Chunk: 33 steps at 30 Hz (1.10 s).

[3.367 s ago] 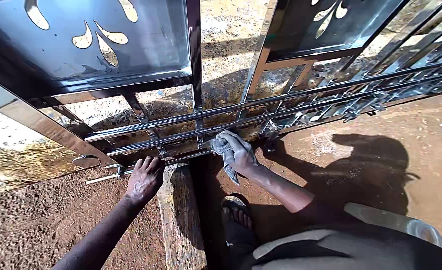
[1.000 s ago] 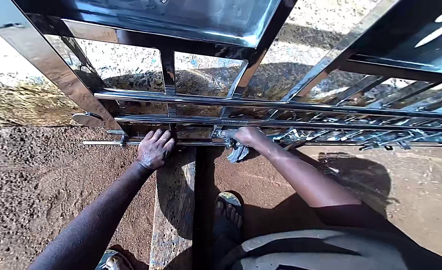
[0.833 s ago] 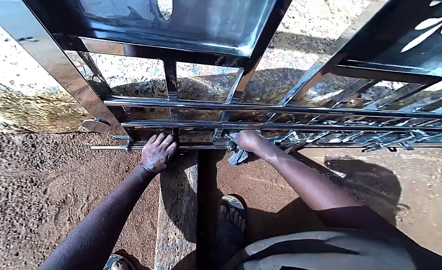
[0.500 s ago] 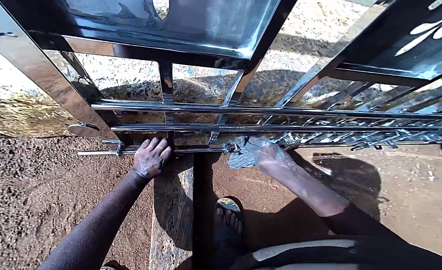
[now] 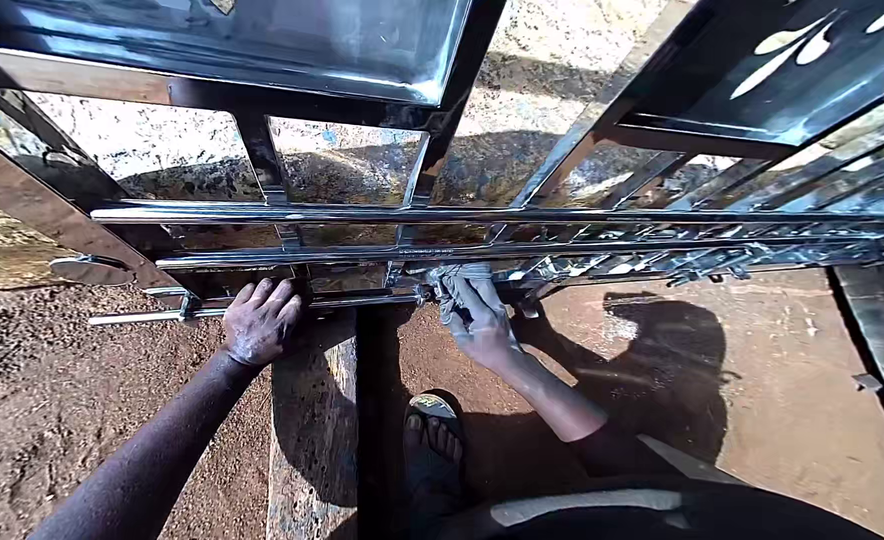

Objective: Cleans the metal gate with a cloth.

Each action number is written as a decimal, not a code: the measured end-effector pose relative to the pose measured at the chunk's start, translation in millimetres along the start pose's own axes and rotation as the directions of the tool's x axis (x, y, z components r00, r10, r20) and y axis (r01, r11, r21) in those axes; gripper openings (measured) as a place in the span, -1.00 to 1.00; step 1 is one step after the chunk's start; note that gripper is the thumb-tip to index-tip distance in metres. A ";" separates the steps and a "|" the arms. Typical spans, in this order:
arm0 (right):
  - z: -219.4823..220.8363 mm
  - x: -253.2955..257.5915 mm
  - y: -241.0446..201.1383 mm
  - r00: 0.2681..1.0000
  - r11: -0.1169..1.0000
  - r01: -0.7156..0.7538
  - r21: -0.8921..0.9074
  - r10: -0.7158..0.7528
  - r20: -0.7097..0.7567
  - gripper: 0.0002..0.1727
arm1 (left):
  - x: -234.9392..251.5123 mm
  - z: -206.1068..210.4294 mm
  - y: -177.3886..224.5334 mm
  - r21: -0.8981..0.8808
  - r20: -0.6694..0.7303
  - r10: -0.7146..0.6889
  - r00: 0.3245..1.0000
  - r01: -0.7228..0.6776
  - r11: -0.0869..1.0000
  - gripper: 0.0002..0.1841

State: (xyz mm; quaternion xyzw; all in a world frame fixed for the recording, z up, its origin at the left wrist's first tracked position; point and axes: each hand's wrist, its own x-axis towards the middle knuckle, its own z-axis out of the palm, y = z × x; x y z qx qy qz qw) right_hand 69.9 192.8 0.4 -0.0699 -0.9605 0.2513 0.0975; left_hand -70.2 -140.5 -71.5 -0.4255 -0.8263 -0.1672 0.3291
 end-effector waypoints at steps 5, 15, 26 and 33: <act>-36.2 50.0 -29.6 0.620 0.892 -0.353 -0.282 0.449 0.643 0.07 | 3.4 -1.1 -2.6 0.021 -0.001 0.001 1.000 -0.001 1.000 -0.65; -26.3 40.8 -32.2 0.602 0.873 -0.376 -0.312 0.486 0.634 0.18 | 3.4 -2.3 -0.9 0.030 0.020 -0.002 1.000 0.001 1.000 -0.70; -21.9 27.5 -44.6 0.625 0.753 -0.350 -0.557 0.630 0.460 -0.03 | 9.5 -10.8 1.7 0.031 0.028 0.009 1.000 -0.009 0.999 -0.66; -20.9 44.0 -52.0 0.689 0.786 -0.365 -0.499 0.588 0.423 -0.18 | 6.3 -9.6 1.0 -0.007 0.064 0.001 0.998 -0.001 1.000 -0.70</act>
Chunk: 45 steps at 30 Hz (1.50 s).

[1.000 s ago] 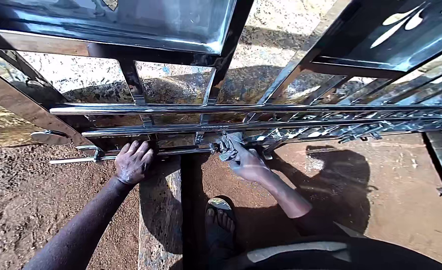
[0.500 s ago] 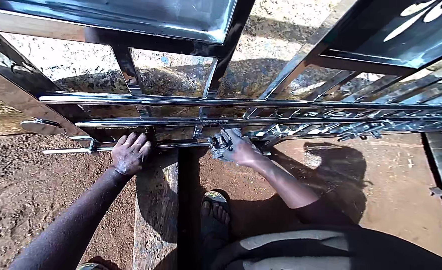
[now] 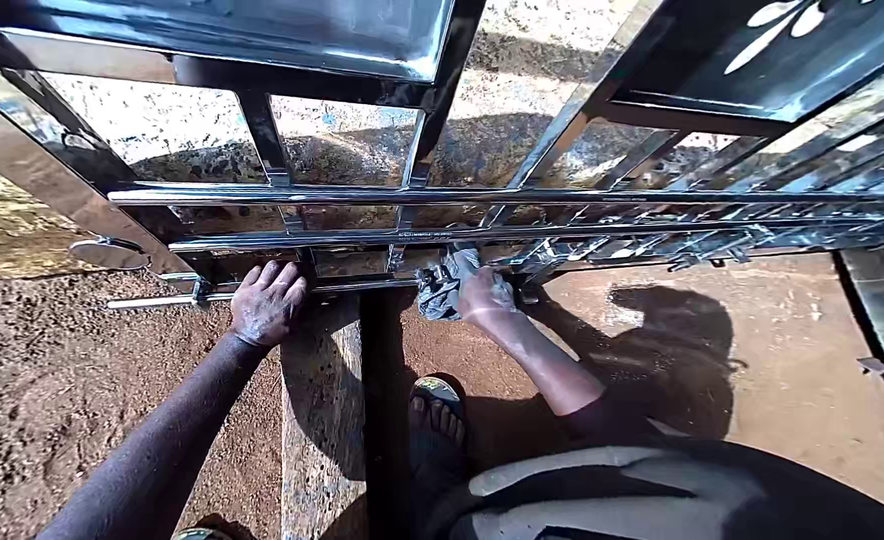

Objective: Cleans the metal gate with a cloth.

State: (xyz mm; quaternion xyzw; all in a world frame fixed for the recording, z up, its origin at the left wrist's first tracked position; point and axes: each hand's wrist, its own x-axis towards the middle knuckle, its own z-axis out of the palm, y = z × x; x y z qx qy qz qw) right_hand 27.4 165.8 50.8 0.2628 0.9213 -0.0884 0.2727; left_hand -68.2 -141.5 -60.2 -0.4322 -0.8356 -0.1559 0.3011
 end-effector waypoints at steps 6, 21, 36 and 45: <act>1.1 -6.5 7.8 0.997 0.996 -0.050 -0.074 0.055 0.055 -0.17 | 0.7 2.6 -1.0 0.022 -0.011 0.001 1.000 -0.001 1.000 -0.70; -0.3 20.2 77.8 0.982 0.946 -0.151 0.287 0.176 -0.062 -0.22 | 2.2 5.6 -4.9 0.015 -0.052 0.002 0.999 -0.001 1.000 -0.66; 5.3 29.0 55.5 0.978 0.986 -0.116 0.119 0.134 -0.158 -0.31 | -0.8 6.0 -3.7 0.041 -0.045 0.000 0.999 0.002 0.999 -0.66; 57.0 -7.9 49.1 0.858 0.372 0.404 0.836 0.163 -0.487 -0.77 | 0.8 4.3 -0.5 0.031 -0.044 -0.020 0.999 0.021 0.999 -0.66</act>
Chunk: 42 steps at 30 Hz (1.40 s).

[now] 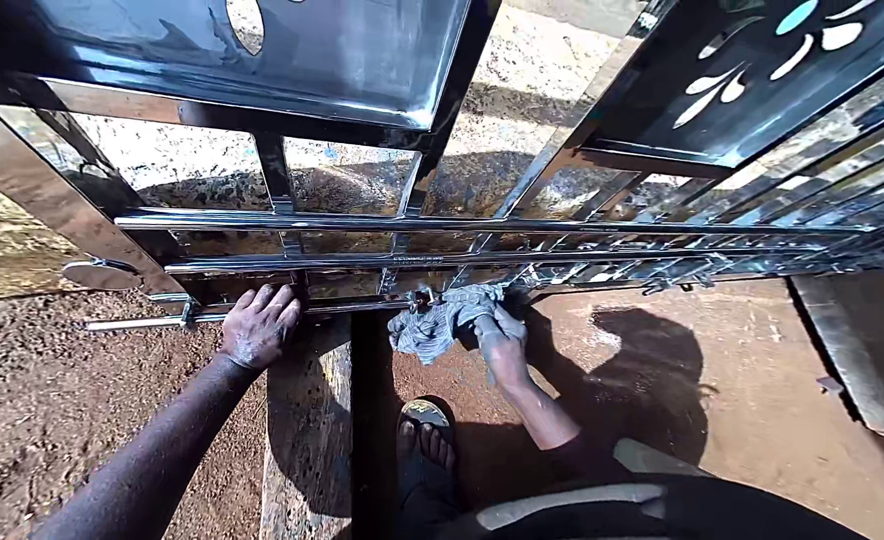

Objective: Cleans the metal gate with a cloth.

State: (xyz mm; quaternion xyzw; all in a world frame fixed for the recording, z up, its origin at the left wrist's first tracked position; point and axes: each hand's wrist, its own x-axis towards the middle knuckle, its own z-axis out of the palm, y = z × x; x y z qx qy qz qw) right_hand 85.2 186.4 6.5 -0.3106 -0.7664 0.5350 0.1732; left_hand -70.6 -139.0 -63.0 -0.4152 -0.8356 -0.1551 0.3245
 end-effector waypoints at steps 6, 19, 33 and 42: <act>13.5 34.4 -4.1 0.952 0.955 0.297 -0.017 -0.298 -0.078 -0.54 | -0.3 3.7 1.1 -0.007 -0.042 -0.005 0.999 0.005 1.000 -0.59; 40.5 63.8 -44.9 0.991 0.823 0.132 -0.552 -0.115 0.065 -0.43 | 2.0 1.9 5.1 -0.006 -0.053 -0.017 0.998 0.016 1.000 -0.65; 67.3 67.2 -27.1 0.942 0.938 0.136 -0.319 -0.223 -0.252 -0.55 | 0.0 -0.5 5.5 -0.017 0.008 -0.035 0.999 0.035 0.999 -0.66; 22.1 68.9 -33.7 0.954 0.526 0.195 -0.828 0.093 0.284 -0.34 | -0.9 2.6 3.0 0.009 -0.049 0.004 0.999 -0.003 1.000 -0.66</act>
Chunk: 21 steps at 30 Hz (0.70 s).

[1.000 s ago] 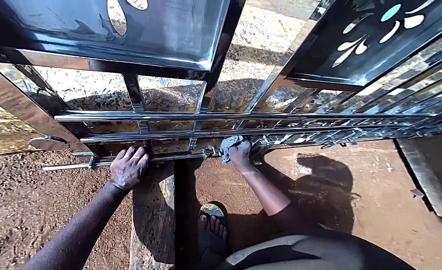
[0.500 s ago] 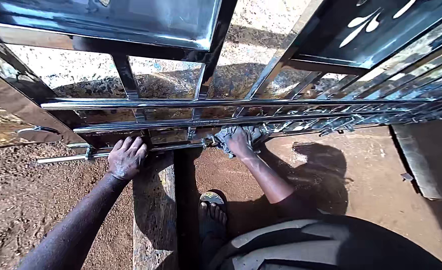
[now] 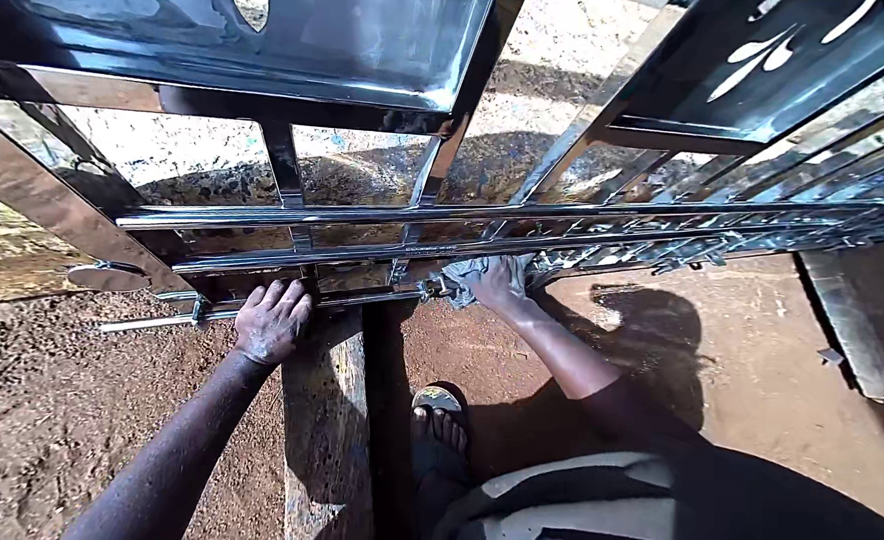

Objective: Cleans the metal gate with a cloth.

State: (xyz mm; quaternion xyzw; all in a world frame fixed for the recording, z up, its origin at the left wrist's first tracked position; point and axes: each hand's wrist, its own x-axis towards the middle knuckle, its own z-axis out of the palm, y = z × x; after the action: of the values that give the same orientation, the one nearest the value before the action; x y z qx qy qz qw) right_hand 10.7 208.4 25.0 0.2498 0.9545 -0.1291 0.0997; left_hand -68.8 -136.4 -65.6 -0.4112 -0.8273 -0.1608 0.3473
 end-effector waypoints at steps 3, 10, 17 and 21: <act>-27.9 -0.5 7.1 0.967 0.978 0.086 -0.191 -0.036 0.253 -0.45 | -0.5 1.5 -1.0 -0.006 -0.004 0.001 1.000 -0.001 1.000 -0.66; -13.1 -0.9 34.8 0.972 0.945 -0.069 0.320 0.136 -0.193 -0.58 | -0.5 1.8 -0.4 -0.029 0.016 -0.017 1.000 0.017 0.999 -0.67; 18.1 -22.6 -28.8 0.909 0.219 0.183 0.958 0.334 -0.250 -0.58 | 2.6 1.7 0.8 -0.035 0.015 -0.024 1.000 0.025 0.999 -0.65; 22.8 -8.6 -9.2 0.903 0.659 0.170 0.733 0.193 -0.383 -0.62 | 1.2 0.4 2.7 -0.036 0.018 -0.029 0.999 0.029 0.999 -0.64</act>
State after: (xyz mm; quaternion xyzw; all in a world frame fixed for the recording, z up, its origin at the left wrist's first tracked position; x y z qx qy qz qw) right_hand 16.4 190.0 7.5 0.2965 0.8106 -0.4526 -0.2238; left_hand -67.3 -133.8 -65.0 -0.4067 -0.8332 -0.1772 0.3302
